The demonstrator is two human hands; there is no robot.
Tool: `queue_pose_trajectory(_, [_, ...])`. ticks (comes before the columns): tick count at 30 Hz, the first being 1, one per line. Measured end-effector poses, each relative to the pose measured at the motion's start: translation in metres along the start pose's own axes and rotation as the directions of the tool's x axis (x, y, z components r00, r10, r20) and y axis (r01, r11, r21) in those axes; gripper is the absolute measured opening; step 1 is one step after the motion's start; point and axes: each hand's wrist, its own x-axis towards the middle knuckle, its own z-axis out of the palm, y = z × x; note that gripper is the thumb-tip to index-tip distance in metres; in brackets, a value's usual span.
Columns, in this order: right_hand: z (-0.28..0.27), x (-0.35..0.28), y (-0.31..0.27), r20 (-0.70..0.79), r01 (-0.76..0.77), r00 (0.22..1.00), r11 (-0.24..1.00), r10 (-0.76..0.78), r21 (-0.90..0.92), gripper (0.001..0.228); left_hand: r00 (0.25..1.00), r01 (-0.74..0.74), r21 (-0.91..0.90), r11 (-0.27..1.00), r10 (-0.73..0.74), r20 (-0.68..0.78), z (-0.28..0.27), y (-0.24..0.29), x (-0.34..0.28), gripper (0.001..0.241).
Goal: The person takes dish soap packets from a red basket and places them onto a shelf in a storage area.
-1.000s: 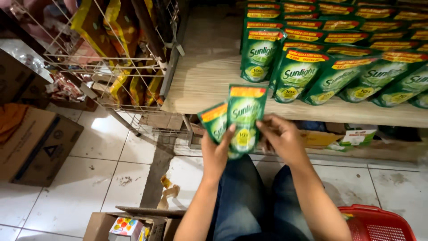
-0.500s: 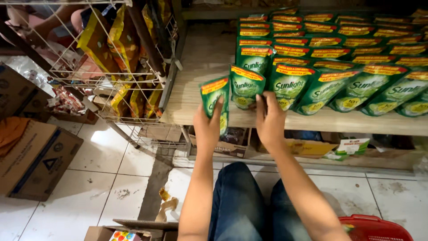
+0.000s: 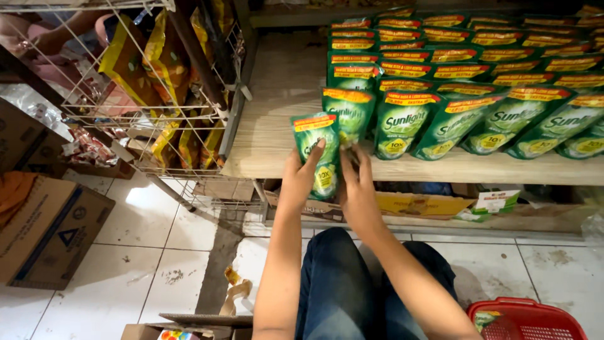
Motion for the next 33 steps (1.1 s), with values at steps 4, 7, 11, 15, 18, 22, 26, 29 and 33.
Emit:
queue_pose_trajectory(4, [-0.007, 0.014, 0.005, 0.054, -0.018, 0.998, 0.999, 0.021, -0.044, 0.077, 0.990, -0.127, 0.079, 0.989, 0.122, 0.069, 0.007, -0.002, 0.005, 0.029])
queue_pose_trajectory(7, [-0.014, 0.020, 0.006, 0.091, -0.031, 0.995, 0.997, 0.038, -0.076, 0.078, 0.984, -0.164, 0.107, 0.981, 0.155, 0.086, 0.009, -0.002, 0.009, 0.028])
queue_pose_trajectory(11, [-0.016, 0.023, 0.007, 0.093, 0.020, 0.996, 0.992, -0.009, -0.128, 0.076, 0.990, -0.124, 0.041, 0.991, 0.120, 0.071, 0.009, -0.003, 0.013, 0.028])
queue_pose_trajectory(15, [-0.019, 0.022, 0.010, 0.082, 0.091, 0.993, 0.989, -0.082, -0.113, 0.077, 0.990, -0.141, 0.091, 0.986, 0.142, -0.002, 0.007, -0.002, 0.011, 0.028])
queue_pose_trajectory(18, [-0.022, 0.016, 0.007, 0.003, 0.006, 1.000, 1.000, -0.006, 0.025, 0.058, 0.992, -0.108, 0.020, 0.994, 0.109, -0.071, 0.007, 0.005, -0.006, 0.029])
queue_pose_trajectory(22, [-0.029, -0.005, -0.011, 0.031, -0.254, 0.965, 0.904, 0.260, 0.343, 0.029, 0.993, -0.067, 0.051, 0.996, 0.072, -0.097, 0.008, 0.013, -0.025, 0.027])
queue_pose_trajectory(26, [-0.037, -0.009, -0.015, 0.051, -0.246, 0.969, 0.902, 0.244, 0.354, 0.020, 0.986, -0.145, 0.110, 0.983, 0.153, -0.072, 0.018, 0.023, -0.031, 0.024])
queue_pose_trajectory(29, [-0.045, 0.003, -0.007, -0.057, -0.143, 0.986, 0.973, 0.155, 0.181, 0.013, 0.982, -0.185, 0.178, 0.967, 0.190, -0.014, 0.023, 0.036, -0.023, 0.025])
queue_pose_trajectory(33, [-0.041, 0.032, 0.008, -0.136, -0.237, 0.957, 0.959, 0.258, 0.153, 0.014, 0.906, -0.400, 0.411, 0.819, 0.420, 0.045, 0.033, 0.044, 0.001, 0.037])
